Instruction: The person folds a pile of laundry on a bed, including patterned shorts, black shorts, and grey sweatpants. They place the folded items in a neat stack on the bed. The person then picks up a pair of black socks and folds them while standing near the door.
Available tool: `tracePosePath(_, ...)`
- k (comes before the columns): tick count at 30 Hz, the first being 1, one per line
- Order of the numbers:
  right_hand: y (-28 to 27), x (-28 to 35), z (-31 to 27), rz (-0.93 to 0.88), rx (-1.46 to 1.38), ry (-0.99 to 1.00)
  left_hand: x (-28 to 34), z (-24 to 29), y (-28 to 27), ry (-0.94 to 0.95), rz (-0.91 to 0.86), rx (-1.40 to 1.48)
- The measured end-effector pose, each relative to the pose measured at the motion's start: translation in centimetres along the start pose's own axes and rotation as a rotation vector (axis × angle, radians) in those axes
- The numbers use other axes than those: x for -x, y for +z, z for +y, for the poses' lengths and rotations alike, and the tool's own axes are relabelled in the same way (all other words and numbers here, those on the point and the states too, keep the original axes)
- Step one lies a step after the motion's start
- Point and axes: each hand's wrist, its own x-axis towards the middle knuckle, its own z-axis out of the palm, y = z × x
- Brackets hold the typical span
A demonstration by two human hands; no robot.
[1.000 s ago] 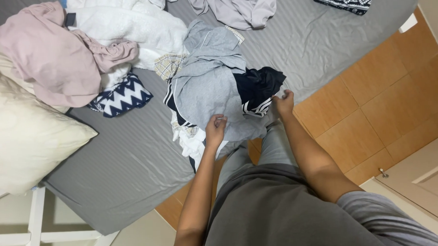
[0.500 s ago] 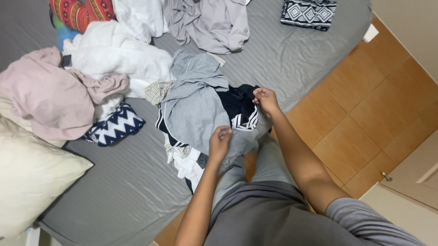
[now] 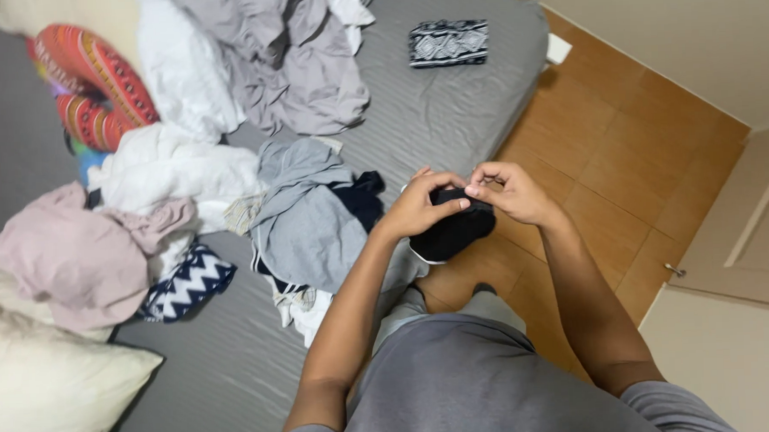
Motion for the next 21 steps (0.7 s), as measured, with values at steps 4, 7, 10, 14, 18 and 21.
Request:
tracePosePath(4,-5.1,5.9,-2.4,0.156,-0.075,-0.164,-3.1,2.1,2.0,0.053,-0.263,0.06)
tracePosePath(7,-10.1,11.3,-2.9,0.203,-0.011,-0.196,-5.1,3.9,2.8,-0.034,-0.391,0.185)
tracePosePath(10,-14.6,16.6,-3.2,0.148,0.065,0.09,-6.5,5.8,2.5,-0.1,-0.256,0.039)
tracePosePath(14,-19.6,22.7,-2.1,0.334,0.174,0.153,-7.5,10.2,3.6,-0.157,-0.122,-0.061)
tracePosePath(18,-22.2,26.4,-1.2,0.446,0.222,0.12,-8.1,13.2,7.3,0.104,0.032,-0.245)
tracePosePath(21,-23.3,28.2,-2.1,0.509,0.268,0.021,-7.7,16.0,10.6,0.182,0.063,-0.42)
